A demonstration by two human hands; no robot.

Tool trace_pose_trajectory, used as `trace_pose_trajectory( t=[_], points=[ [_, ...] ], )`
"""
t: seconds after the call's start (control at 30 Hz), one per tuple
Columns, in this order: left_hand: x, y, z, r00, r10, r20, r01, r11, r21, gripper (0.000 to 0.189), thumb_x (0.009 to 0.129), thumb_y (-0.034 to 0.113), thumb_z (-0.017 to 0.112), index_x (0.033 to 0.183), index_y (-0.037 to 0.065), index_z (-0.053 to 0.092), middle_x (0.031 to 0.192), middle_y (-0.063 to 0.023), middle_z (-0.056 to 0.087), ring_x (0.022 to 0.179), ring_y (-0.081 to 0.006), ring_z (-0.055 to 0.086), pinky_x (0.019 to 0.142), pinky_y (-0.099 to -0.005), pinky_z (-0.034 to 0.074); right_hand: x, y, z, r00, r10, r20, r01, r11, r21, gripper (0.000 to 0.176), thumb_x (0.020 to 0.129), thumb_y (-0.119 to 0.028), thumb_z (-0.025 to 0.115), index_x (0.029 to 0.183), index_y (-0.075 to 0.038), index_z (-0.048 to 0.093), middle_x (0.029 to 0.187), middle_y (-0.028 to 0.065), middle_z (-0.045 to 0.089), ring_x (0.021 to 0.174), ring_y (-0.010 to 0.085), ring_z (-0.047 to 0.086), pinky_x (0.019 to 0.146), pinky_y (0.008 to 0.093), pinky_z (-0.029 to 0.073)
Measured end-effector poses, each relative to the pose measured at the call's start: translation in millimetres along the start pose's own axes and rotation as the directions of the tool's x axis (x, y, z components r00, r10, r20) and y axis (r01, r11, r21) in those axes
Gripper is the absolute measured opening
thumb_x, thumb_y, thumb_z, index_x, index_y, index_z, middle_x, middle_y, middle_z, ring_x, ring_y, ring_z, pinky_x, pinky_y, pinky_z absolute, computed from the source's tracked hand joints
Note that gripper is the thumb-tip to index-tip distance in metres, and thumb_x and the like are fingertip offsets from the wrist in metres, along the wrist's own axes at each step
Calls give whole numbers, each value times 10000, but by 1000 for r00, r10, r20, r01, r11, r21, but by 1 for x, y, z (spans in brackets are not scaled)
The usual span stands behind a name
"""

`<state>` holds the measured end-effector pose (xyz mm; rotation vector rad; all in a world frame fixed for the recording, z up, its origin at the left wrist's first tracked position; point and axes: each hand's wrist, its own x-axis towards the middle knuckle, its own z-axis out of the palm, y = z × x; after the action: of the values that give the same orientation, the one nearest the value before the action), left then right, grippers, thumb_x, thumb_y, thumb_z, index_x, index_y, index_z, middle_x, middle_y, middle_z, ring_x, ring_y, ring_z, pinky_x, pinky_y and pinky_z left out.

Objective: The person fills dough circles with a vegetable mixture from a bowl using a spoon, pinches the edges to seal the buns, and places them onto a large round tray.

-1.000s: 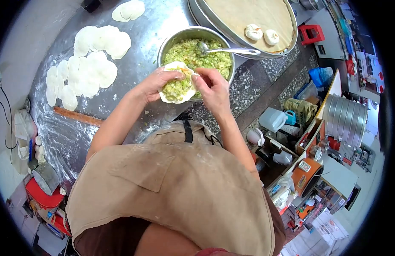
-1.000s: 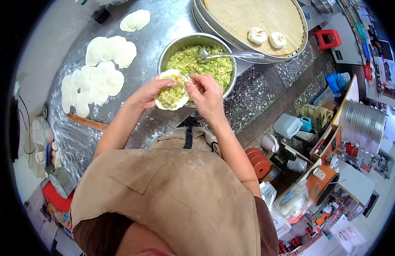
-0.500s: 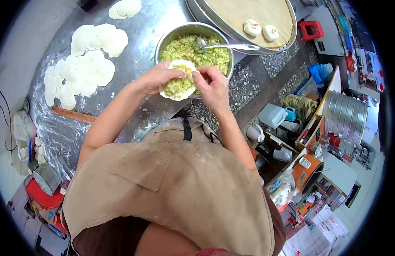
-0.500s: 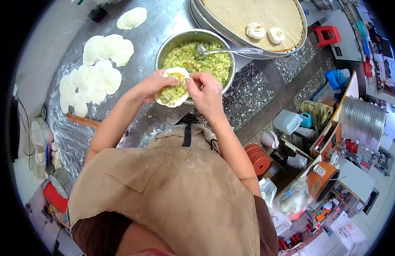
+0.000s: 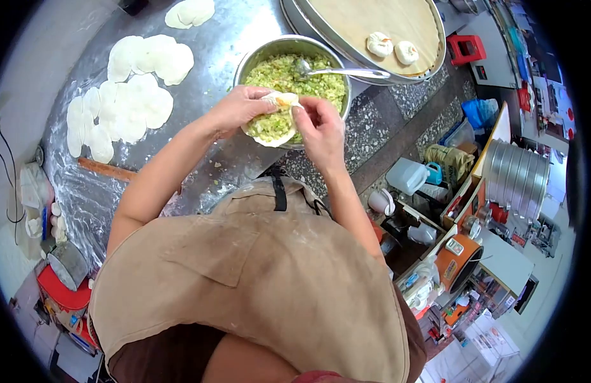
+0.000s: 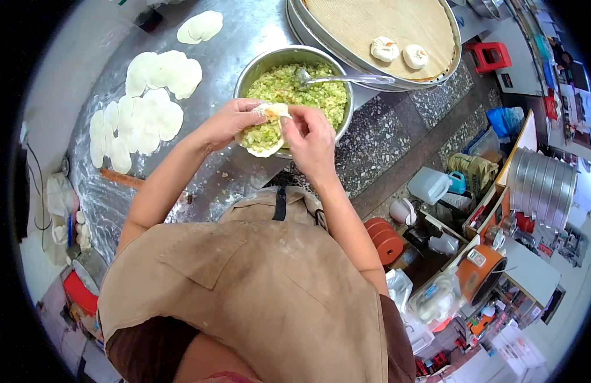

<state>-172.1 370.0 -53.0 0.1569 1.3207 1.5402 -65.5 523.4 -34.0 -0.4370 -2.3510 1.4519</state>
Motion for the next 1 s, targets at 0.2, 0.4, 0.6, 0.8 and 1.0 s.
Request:
trace_pose_trajectory(
  t=[0.2,0.4,0.6,0.8,1.0],
  points=[
    [2,19,5,1000,-30,-2,30,981,192,289,825,102,587,1086,-19,615,950,-53,648,810,-89,599,713,-231,493,0,-12,-5,999,-32,19,32,999,-17,99,777,-68,648,848,-5,622,745,82,561,591,165,528,544,286,430],
    [6,27,5,1000,-16,20,8,930,368,258,797,96,579,1026,-3,647,888,-33,644,773,-78,575,692,-216,480,0,-6,-8,995,-55,87,62,995,-80,102,770,-71,655,835,1,627,742,85,563,573,160,534,543,285,435],
    [-15,36,13,997,48,54,-49,999,17,428,889,260,482,1248,28,485,1152,-95,569,1013,-167,581,867,-297,489,4,3,-8,971,227,82,-241,900,365,98,827,-51,632,898,15,616,781,38,598,654,86,566,606,218,467],
    [1,-15,40,937,231,-262,-345,734,-585,349,913,138,503,1227,0,442,1175,-125,552,1061,-206,568,910,-367,489,9,3,6,976,204,71,-213,860,463,82,828,-41,630,886,15,612,802,45,607,665,88,591,574,235,488],
    [2,-5,38,893,238,-383,-382,851,-361,309,840,-3,571,1142,-23,508,1031,-111,614,894,-171,620,774,-291,536,13,-10,-2,962,-273,11,273,960,-64,67,766,-37,650,806,-1,612,747,77,574,562,147,550,511,265,444]
  ],
)
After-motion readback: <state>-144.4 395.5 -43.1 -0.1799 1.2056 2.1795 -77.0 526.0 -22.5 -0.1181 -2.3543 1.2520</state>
